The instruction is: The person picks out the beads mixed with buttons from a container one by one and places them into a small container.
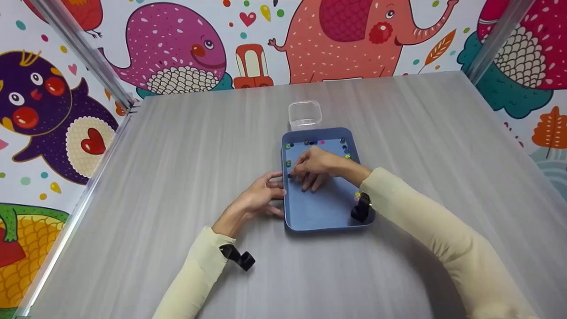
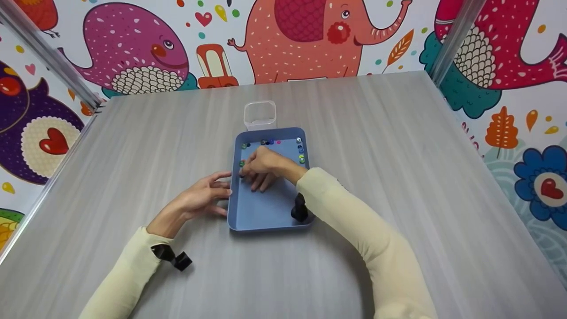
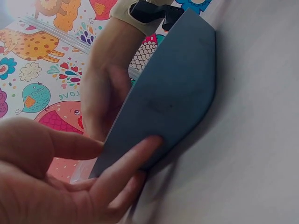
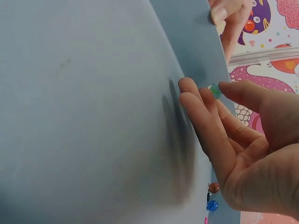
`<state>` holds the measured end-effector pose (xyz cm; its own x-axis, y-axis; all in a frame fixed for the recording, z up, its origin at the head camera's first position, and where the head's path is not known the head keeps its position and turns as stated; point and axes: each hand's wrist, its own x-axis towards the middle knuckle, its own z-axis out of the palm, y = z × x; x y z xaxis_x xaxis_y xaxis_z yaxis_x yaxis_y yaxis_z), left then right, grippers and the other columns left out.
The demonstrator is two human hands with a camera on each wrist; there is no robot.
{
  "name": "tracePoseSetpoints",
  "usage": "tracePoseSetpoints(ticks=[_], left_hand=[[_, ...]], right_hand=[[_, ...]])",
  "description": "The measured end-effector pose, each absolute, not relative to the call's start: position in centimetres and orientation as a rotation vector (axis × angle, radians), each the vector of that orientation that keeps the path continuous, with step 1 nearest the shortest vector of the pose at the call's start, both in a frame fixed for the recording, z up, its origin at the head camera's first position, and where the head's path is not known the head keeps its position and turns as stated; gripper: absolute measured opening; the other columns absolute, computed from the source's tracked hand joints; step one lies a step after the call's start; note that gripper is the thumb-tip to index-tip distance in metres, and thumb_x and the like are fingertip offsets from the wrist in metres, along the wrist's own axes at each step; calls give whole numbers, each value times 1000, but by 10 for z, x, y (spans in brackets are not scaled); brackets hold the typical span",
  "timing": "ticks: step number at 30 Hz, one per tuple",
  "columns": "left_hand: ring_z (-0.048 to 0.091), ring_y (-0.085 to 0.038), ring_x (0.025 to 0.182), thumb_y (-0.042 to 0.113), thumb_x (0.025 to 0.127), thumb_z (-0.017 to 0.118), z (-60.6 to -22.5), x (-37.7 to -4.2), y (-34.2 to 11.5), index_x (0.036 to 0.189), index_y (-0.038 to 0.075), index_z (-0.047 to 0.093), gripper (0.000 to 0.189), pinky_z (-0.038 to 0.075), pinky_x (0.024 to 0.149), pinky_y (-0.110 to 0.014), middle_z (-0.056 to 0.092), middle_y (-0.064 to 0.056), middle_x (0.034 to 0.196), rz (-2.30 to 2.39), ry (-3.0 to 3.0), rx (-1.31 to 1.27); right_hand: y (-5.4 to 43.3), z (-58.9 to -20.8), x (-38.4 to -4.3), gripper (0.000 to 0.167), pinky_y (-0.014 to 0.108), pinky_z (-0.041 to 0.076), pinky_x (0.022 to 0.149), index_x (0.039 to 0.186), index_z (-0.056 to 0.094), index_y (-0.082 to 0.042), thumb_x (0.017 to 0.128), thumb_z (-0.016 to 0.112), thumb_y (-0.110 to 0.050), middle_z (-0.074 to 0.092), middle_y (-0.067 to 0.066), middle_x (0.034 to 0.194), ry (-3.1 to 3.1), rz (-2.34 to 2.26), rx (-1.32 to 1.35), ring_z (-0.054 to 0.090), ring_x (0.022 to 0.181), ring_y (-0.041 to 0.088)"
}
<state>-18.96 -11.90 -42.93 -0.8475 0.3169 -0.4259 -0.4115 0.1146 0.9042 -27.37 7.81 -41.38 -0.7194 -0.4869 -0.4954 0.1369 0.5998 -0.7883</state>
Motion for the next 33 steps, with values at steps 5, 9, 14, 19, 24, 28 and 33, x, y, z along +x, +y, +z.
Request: tracePoseSetpoints(ticks=[5, 9, 14, 19, 24, 28, 33], left_hand=[[58, -36, 122, -3, 97, 50, -430, -190, -120, 154, 4, 28, 61, 66, 64, -38, 47, -27, 144, 1787, 1869, -87], [58, -34, 120, -4, 97, 50, -430, -190, -120, 154, 4, 28, 61, 65, 63, -38, 47, -26, 143, 1794, 1864, -102], [59, -34, 119, -4, 97, 51, -430, -189, -120, 154, 3, 28, 62, 65, 62, -37, 48, -26, 143, 1788, 1867, -93], [58, -35, 121, -2, 97, 51, -429, -189, -120, 154, 5, 29, 61, 66, 64, -38, 48, -25, 144, 1769, 1880, -97], [59, -34, 120, -2, 97, 51, -429, -189, -119, 154, 6, 29, 61, 66, 64, -39, 48, -24, 145, 1765, 1876, -101], [59, -32, 119, -2, 97, 50, -429, -189, -120, 154, 5, 29, 61, 65, 62, -36, 48, -24, 145, 1767, 1870, -100], [59, -31, 118, -3, 97, 50, -430, -188, -120, 153, 6, 30, 61, 65, 62, -35, 48, -24, 144, 1771, 1870, -104]], right_hand=[[80, -410, -275, 27, 32, 65, 59, 112, 71, -3, 98, 64, -25, 75, 11, 92, 2107, -1132, -278, 75, 69, 18], [82, -407, -277, 29, 33, 65, 61, 115, 69, -2, 99, 61, -25, 75, 11, 94, 2094, -1160, -280, 76, 70, 20], [85, -401, -280, 32, 33, 65, 61, 120, 68, -2, 100, 60, -25, 75, 14, 98, 2112, -1199, -261, 76, 71, 19], [88, -399, -284, 35, 33, 65, 63, 123, 66, 0, 100, 60, -26, 74, 14, 100, 2131, -1263, -253, 76, 74, 19], [93, -399, -287, 37, 36, 66, 65, 121, 66, 1, 98, 63, -28, 74, 15, 101, 2150, -1332, -224, 77, 80, 22], [95, -397, -290, 37, 36, 66, 65, 122, 66, 1, 99, 62, -28, 73, 17, 105, 2153, -1390, -208, 77, 82, 23], [98, -394, -293, 36, 36, 66, 66, 124, 65, 0, 100, 60, -27, 71, 16, 105, 2152, -1467, -184, 77, 86, 24]])
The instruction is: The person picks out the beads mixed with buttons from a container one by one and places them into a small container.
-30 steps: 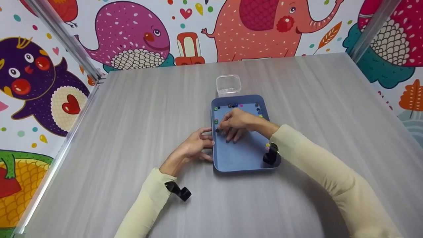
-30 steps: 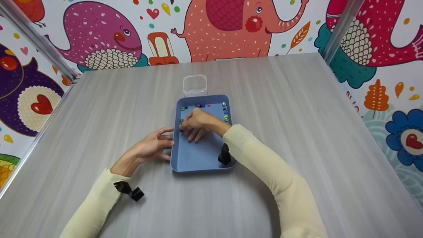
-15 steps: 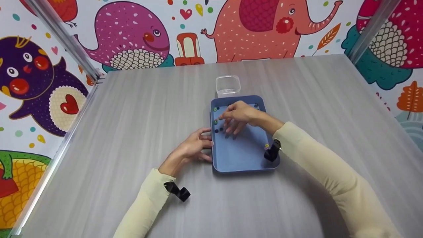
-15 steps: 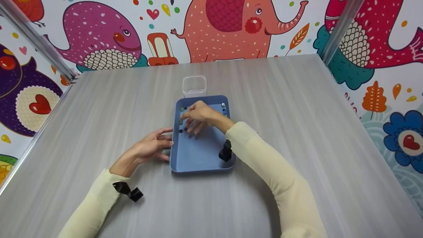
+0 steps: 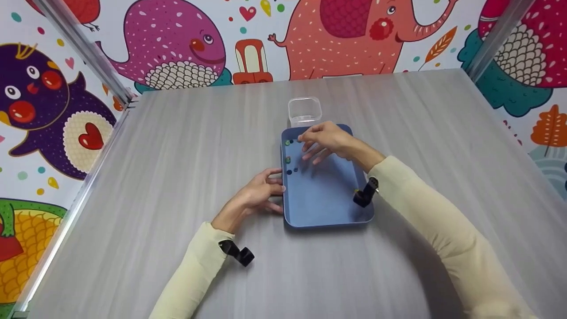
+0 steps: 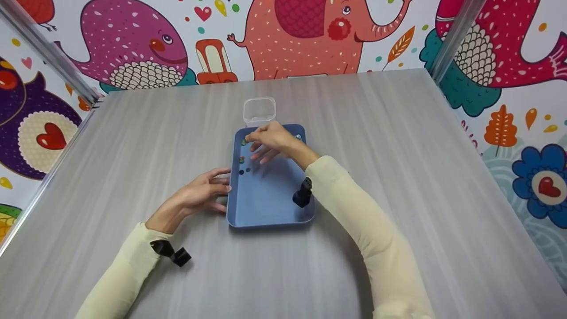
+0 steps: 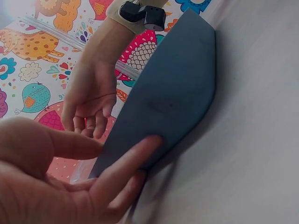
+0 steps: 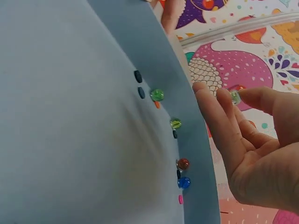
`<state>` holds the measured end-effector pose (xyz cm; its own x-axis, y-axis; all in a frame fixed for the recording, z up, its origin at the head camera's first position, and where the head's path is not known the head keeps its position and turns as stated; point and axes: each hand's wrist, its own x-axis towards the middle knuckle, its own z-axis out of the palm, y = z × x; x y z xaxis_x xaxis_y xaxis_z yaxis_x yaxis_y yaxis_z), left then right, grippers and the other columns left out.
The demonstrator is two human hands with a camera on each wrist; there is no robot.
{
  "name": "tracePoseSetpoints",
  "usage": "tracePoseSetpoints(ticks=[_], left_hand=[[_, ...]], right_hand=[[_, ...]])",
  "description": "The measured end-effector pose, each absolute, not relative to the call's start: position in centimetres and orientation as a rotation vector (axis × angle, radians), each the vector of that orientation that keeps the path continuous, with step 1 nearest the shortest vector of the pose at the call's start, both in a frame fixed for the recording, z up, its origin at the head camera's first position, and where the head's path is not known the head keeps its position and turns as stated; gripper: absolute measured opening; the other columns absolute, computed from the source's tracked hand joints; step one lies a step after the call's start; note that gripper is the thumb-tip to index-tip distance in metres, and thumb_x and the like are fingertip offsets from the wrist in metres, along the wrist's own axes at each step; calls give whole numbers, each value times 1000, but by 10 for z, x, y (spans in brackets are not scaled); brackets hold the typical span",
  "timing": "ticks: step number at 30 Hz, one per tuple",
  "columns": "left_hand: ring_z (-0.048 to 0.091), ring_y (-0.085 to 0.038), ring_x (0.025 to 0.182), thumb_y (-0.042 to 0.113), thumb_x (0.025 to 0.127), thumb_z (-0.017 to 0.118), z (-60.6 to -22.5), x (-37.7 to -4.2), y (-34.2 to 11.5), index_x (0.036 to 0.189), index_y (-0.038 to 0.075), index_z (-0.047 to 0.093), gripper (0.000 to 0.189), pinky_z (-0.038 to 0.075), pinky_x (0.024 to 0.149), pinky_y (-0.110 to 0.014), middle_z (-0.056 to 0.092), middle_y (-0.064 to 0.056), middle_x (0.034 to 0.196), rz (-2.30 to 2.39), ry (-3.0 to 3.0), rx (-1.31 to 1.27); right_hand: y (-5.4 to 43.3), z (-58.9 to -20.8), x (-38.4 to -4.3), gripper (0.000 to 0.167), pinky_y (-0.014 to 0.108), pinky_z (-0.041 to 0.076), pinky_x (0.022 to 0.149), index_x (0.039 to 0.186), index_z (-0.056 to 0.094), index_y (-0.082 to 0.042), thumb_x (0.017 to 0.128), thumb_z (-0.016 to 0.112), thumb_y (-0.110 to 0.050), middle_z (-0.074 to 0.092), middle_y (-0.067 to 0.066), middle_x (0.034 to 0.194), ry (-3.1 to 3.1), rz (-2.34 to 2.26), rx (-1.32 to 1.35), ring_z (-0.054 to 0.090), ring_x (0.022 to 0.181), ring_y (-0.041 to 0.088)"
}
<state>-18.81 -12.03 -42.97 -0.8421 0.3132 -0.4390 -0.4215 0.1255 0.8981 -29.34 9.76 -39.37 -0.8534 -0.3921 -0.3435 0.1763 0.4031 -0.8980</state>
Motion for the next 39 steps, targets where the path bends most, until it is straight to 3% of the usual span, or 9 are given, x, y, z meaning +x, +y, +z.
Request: tracePoseSetpoints(ticks=[5, 12, 27, 39], left_hand=[[59, -32, 116, -4, 97, 50, -430, -188, -121, 153, 6, 29, 61, 66, 64, -38, 48, -24, 143, 1784, 1856, -109], [59, -31, 117, -4, 97, 50, -430, -189, -120, 154, 6, 30, 61, 64, 60, -33, 48, -24, 143, 1786, 1864, -99], [59, -35, 118, -3, 96, 50, -428, -188, -120, 154, 4, 28, 62, 65, 62, -36, 47, -26, 143, 1775, 1882, -74], [59, -35, 120, -3, 97, 49, -431, -189, -121, 154, 5, 29, 61, 66, 66, -39, 46, -25, 145, 1776, 1873, -81]], right_hand=[[97, -393, -300, 36, 35, 66, 67, 124, 65, 0, 100, 60, -27, 69, 14, 103, 2148, -1516, -159, 77, 88, 25], [97, -393, -311, 39, 33, 65, 64, 126, 61, 3, 100, 60, -26, 67, 12, 98, 2156, -1612, -127, 76, 80, 20], [102, -392, -320, 33, 32, 65, 64, 121, 63, -5, 100, 61, -31, 66, 10, 93, 2218, -1745, -55, 76, 75, 18], [100, -394, -330, 33, 30, 64, 62, 124, 65, -6, 101, 60, -30, 66, 12, 98, 2278, -1714, 8, 75, 71, 16]])
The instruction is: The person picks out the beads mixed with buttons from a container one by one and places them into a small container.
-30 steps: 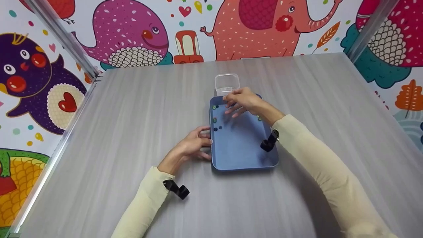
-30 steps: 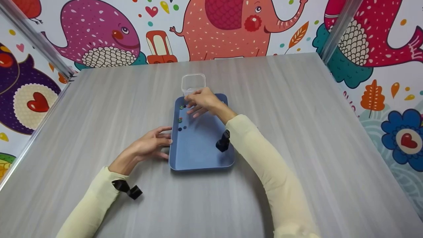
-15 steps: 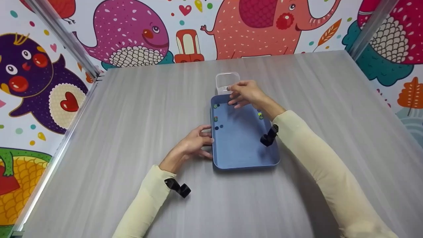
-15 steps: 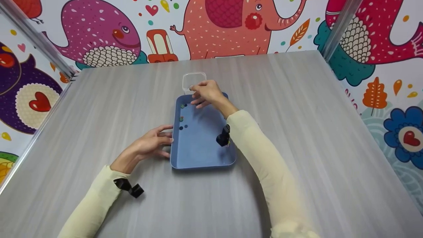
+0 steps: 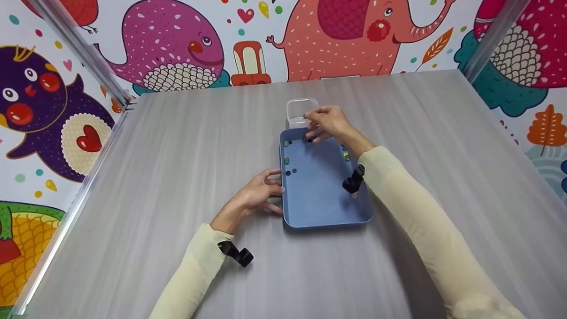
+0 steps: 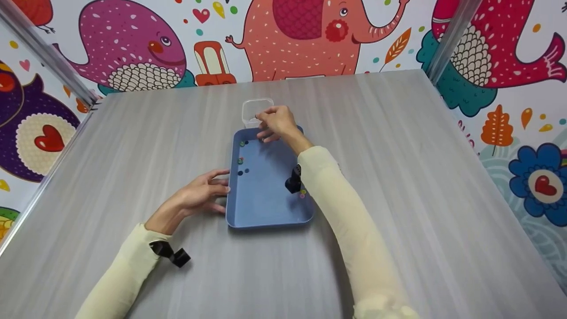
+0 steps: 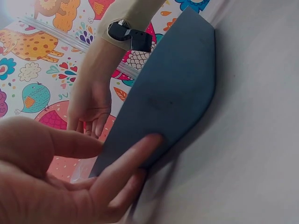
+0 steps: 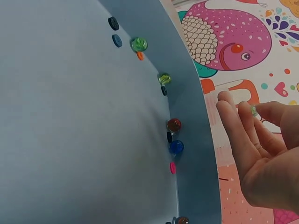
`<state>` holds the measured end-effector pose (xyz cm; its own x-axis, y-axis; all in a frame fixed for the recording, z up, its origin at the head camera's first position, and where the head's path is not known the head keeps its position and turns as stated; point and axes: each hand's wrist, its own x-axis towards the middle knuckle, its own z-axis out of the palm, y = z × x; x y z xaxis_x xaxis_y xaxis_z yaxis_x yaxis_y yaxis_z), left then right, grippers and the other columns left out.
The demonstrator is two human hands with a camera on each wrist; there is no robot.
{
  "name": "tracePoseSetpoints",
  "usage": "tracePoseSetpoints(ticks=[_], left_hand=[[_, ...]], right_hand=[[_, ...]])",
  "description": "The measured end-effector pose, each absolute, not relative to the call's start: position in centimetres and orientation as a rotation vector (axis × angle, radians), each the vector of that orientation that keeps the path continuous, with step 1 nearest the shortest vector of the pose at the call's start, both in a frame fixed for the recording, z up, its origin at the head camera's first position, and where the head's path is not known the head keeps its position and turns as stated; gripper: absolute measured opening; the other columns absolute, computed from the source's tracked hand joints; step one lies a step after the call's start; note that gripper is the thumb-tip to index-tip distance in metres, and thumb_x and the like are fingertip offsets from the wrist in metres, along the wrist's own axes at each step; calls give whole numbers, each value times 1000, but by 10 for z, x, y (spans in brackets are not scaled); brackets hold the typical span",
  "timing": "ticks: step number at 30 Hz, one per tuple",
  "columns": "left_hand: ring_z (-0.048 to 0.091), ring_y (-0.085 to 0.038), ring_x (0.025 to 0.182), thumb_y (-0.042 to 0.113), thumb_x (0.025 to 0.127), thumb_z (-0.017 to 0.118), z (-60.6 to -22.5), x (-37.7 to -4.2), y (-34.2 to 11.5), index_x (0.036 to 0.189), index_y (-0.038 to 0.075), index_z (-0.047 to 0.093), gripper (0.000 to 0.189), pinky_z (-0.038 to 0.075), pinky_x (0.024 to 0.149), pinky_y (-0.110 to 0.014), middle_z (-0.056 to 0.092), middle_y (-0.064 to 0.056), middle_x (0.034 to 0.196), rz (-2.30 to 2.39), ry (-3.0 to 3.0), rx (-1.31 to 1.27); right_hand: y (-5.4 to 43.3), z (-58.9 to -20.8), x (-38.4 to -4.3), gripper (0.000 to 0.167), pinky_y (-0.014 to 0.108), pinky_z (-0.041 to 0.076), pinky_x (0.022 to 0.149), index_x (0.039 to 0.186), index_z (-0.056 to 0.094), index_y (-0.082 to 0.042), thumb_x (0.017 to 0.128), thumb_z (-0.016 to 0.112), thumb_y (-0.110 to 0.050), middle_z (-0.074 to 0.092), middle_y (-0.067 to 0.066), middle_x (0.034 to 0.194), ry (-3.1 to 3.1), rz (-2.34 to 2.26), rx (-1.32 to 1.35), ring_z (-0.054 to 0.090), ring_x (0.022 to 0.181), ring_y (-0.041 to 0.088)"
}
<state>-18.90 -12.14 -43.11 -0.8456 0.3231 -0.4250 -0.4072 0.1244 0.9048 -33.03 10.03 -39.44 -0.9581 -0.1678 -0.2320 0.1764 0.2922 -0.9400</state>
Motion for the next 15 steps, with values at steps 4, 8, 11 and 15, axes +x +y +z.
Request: tracePoseSetpoints(ticks=[4, 8, 11, 15], left_hand=[[58, -36, 122, -3, 97, 49, -431, -189, -123, 154, 6, 29, 61, 66, 66, -39, 46, -25, 146, 1772, 1875, -82], [58, -36, 122, -3, 97, 50, -430, -189, -123, 154, 6, 29, 61, 66, 65, -39, 46, -26, 146, 1769, 1882, -84], [58, -35, 122, -3, 97, 50, -430, -189, -122, 154, 6, 29, 62, 66, 65, -38, 46, -25, 146, 1773, 1869, -80], [58, -33, 120, -4, 97, 50, -430, -189, -121, 154, 6, 29, 62, 65, 61, -36, 46, -25, 146, 1785, 1863, -89]], right_hand=[[99, -394, -331, 33, 30, 64, 62, 124, 66, -6, 101, 60, -29, 66, 12, 99, 2287, -1711, 4, 74, 72, 17], [98, -394, -332, 33, 30, 65, 63, 124, 65, -6, 101, 59, -30, 65, 12, 98, 2294, -1696, 8, 74, 71, 16], [100, -395, -333, 33, 29, 64, 61, 124, 65, -6, 102, 59, -29, 65, 12, 98, 2302, -1684, 35, 74, 69, 15], [101, -395, -335, 32, 29, 64, 59, 124, 65, -6, 102, 59, -27, 67, 15, 102, 2313, -1663, 44, 73, 67, 15]])
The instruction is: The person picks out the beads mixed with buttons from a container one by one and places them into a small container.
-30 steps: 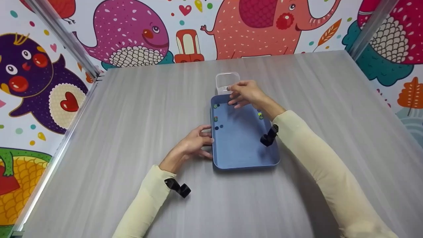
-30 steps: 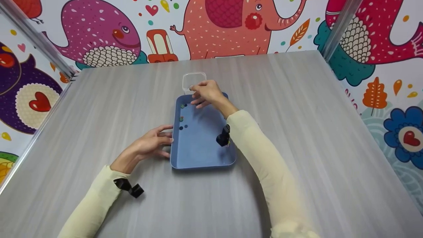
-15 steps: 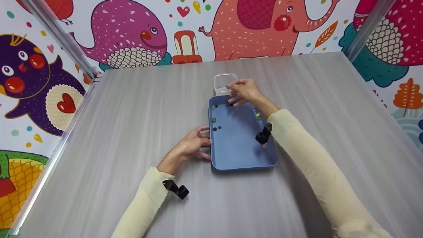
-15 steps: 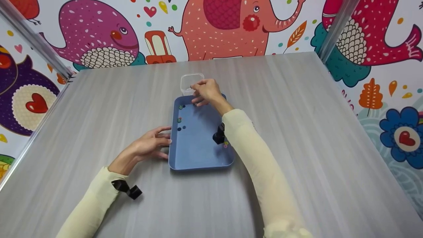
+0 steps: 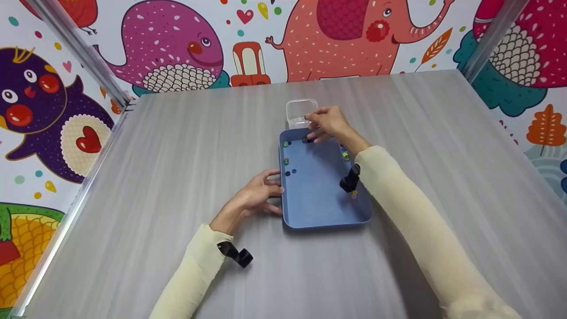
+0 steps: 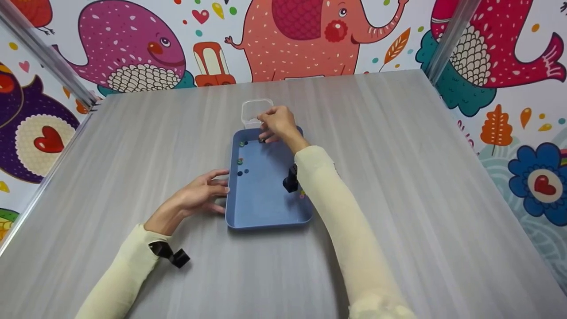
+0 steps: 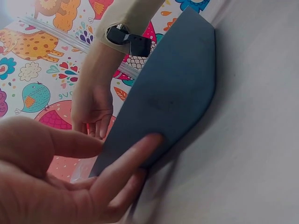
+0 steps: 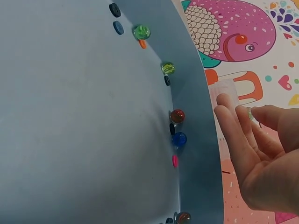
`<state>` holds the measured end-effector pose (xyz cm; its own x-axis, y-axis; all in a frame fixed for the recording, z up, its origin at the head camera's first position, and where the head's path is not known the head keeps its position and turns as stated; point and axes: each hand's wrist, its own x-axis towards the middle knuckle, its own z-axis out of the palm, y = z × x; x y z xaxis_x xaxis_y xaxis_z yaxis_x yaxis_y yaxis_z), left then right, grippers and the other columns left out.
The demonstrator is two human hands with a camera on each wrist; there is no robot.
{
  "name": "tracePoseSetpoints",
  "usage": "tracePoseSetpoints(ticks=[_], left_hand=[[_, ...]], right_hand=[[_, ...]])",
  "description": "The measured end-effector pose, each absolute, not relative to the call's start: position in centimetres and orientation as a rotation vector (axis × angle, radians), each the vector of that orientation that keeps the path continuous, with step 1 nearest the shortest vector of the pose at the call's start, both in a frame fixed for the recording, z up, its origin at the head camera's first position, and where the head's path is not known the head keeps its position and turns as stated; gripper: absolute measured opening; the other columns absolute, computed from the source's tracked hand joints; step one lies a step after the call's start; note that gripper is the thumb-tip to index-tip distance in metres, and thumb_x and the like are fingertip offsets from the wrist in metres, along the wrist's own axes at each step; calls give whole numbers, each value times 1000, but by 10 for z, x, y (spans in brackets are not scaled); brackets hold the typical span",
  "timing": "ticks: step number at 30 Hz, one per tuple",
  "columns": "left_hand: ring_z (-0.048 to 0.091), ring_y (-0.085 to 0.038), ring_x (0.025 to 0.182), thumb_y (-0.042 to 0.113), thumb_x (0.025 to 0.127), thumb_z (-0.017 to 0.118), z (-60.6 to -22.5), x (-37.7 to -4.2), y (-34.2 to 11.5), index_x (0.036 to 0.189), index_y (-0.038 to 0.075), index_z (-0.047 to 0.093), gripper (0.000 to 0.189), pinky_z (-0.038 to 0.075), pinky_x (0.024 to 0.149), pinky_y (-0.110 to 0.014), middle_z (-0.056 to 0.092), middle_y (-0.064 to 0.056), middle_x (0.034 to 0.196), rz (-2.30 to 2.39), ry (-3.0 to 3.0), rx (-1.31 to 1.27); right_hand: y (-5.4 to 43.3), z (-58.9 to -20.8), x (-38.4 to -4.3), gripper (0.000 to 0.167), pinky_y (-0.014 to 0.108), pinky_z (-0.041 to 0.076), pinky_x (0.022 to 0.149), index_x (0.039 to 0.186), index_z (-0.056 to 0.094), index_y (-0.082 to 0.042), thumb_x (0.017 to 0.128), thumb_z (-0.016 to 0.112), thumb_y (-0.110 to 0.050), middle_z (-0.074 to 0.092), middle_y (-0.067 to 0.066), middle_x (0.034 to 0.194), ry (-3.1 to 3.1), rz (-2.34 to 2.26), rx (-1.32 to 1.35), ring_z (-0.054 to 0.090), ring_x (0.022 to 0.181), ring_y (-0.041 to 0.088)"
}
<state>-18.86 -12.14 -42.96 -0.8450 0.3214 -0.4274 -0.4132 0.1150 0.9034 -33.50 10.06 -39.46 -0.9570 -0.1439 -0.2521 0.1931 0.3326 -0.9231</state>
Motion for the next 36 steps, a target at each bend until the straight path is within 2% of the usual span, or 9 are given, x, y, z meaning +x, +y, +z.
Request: tracePoseSetpoints(ticks=[4, 11, 25, 29, 32, 36], left_hand=[[58, -33, 119, -3, 97, 51, -430, -189, -122, 154, 7, 30, 62, 64, 60, -34, 46, -24, 146, 1781, 1865, -96], [58, -33, 120, -3, 97, 50, -429, -189, -122, 154, 7, 29, 62, 65, 62, -36, 45, -24, 146, 1784, 1860, -103], [58, -32, 119, -3, 97, 51, -429, -189, -121, 154, 8, 30, 62, 65, 62, -35, 46, -24, 146, 1774, 1864, -100], [58, -33, 121, -3, 97, 51, -430, -189, -122, 154, 6, 28, 62, 66, 65, -39, 46, -25, 147, 1778, 1862, -92], [57, -33, 122, -3, 97, 51, -431, -189, -122, 154, 5, 28, 63, 66, 67, -41, 46, -25, 147, 1780, 1862, -90], [58, -33, 122, -2, 97, 52, -430, -189, -121, 154, 6, 29, 63, 66, 64, -37, 46, -24, 147, 1771, 1875, -94]], right_hand=[[100, -394, -336, 32, 29, 64, 58, 124, 65, -5, 102, 58, -27, 68, 16, 103, 2333, -1639, 55, 73, 65, 13], [100, -393, -338, 32, 28, 63, 58, 124, 65, -3, 102, 58, -26, 66, 11, 96, 2361, -1619, 78, 72, 63, 12], [102, -394, -339, 32, 29, 64, 59, 125, 64, -4, 102, 58, -26, 66, 9, 96, 2373, -1589, 84, 71, 64, 13], [102, -394, -338, 32, 28, 63, 57, 125, 63, -3, 102, 58, -24, 66, 10, 95, 2366, -1600, 87, 71, 62, 12], [102, -394, -338, 31, 29, 64, 57, 125, 63, -3, 102, 58, -23, 67, 11, 96, 2364, -1607, 88, 71, 61, 13], [104, -393, -339, 31, 29, 64, 58, 125, 62, -2, 102, 57, -22, 68, 13, 100, 2381, -1592, 79, 71, 62, 12]])
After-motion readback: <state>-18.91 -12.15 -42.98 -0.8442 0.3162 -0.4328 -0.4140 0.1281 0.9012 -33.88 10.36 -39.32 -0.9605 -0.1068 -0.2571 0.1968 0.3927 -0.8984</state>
